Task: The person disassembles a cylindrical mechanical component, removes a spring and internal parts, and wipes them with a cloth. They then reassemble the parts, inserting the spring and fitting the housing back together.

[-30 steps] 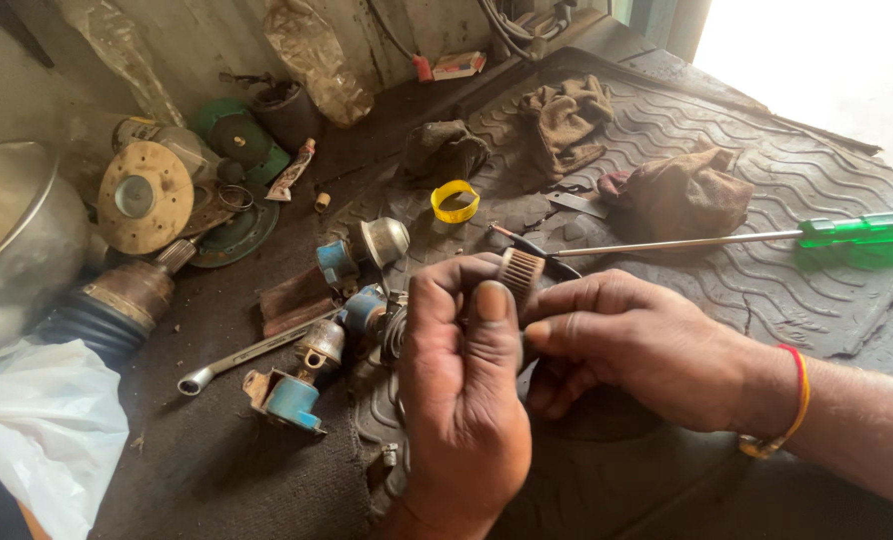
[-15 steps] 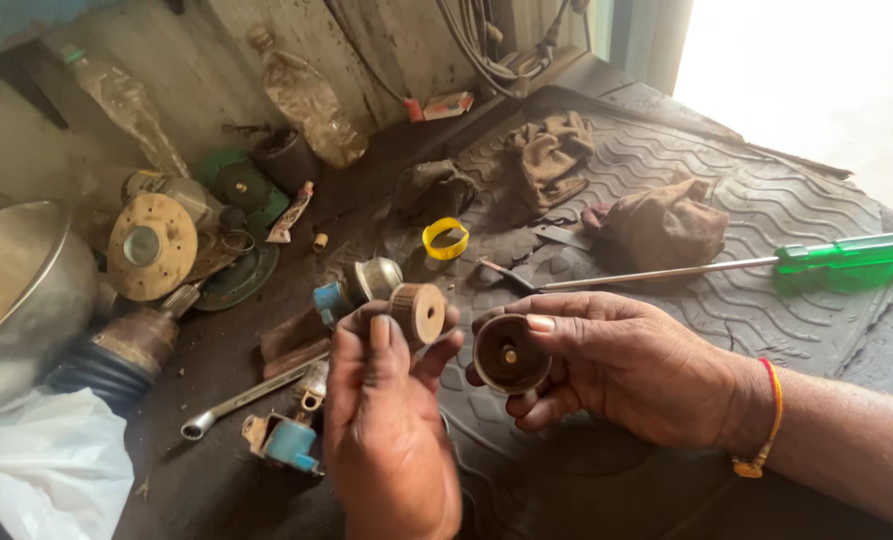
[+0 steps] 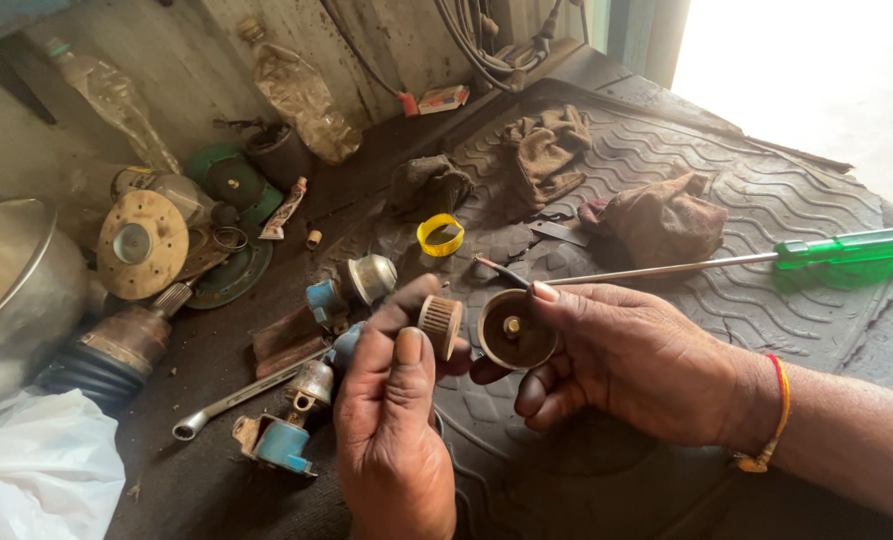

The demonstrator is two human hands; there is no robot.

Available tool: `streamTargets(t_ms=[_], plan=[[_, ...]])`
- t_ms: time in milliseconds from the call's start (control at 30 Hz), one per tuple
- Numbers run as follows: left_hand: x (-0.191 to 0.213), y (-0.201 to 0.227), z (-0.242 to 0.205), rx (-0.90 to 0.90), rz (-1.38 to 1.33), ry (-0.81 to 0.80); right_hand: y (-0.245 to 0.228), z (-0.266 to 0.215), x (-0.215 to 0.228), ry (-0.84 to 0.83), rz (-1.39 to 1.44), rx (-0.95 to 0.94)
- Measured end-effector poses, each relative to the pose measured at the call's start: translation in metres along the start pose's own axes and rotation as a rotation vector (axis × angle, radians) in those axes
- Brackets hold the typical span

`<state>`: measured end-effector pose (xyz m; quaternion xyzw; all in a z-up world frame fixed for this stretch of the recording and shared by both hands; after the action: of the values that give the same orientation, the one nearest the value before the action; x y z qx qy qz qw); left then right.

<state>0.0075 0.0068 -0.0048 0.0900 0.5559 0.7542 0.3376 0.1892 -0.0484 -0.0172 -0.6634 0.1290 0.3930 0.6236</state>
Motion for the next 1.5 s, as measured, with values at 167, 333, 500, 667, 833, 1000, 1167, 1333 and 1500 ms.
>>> streamTargets(t_ms=[167, 333, 500, 667, 833, 1000, 1167, 1333, 1500], plan=[[0.005, -0.002, -0.002, 0.066, -0.135, -0.013, 0.002, -0.002, -0.006, -0.023, 0.025, -0.038], [0.001, -0.001, -0.008, -0.025, 0.128, -0.044, 0.008, -0.002, -0.009, -0.087, 0.016, -0.13], [0.002, -0.008, -0.01, 0.037, 0.074, -0.03, 0.014, -0.003, -0.005, -0.241, 0.079, -0.095], [0.011, -0.006, -0.005, 0.064, 0.06, -0.037, 0.014, -0.005, 0.004, -0.232, 0.081, -0.062], [0.001, 0.008, -0.009, 0.035, 0.316, -0.033, 0.009, -0.002, 0.015, -0.03, 0.004, -0.034], [0.001, 0.009, -0.005, 0.139, 0.136, -0.107, 0.004, -0.003, 0.019, 0.166, -0.077, -0.033], [0.005, 0.004, 0.001, 0.157, 0.073, -0.139, -0.006, -0.005, 0.023, 0.009, -0.02, 0.151], [-0.002, 0.005, -0.001, 0.245, 0.23, -0.085, -0.008, -0.005, 0.027, 0.063, -0.092, 0.141], [-0.008, 0.012, 0.002, 0.087, 0.517, -0.177, -0.004, -0.006, 0.027, 0.081, -0.178, 0.128]])
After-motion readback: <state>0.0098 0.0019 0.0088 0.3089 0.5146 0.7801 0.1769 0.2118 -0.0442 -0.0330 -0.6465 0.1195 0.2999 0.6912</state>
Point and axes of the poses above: each hand's wrist, its own z-axis towards the middle knuckle, its own x-axis out of the back of the hand, y = z × x, the point moved 2 cm from there along z, towards the middle knuckle, and after that the axes turned 15 degrees about -y, right-handed, at the moved point
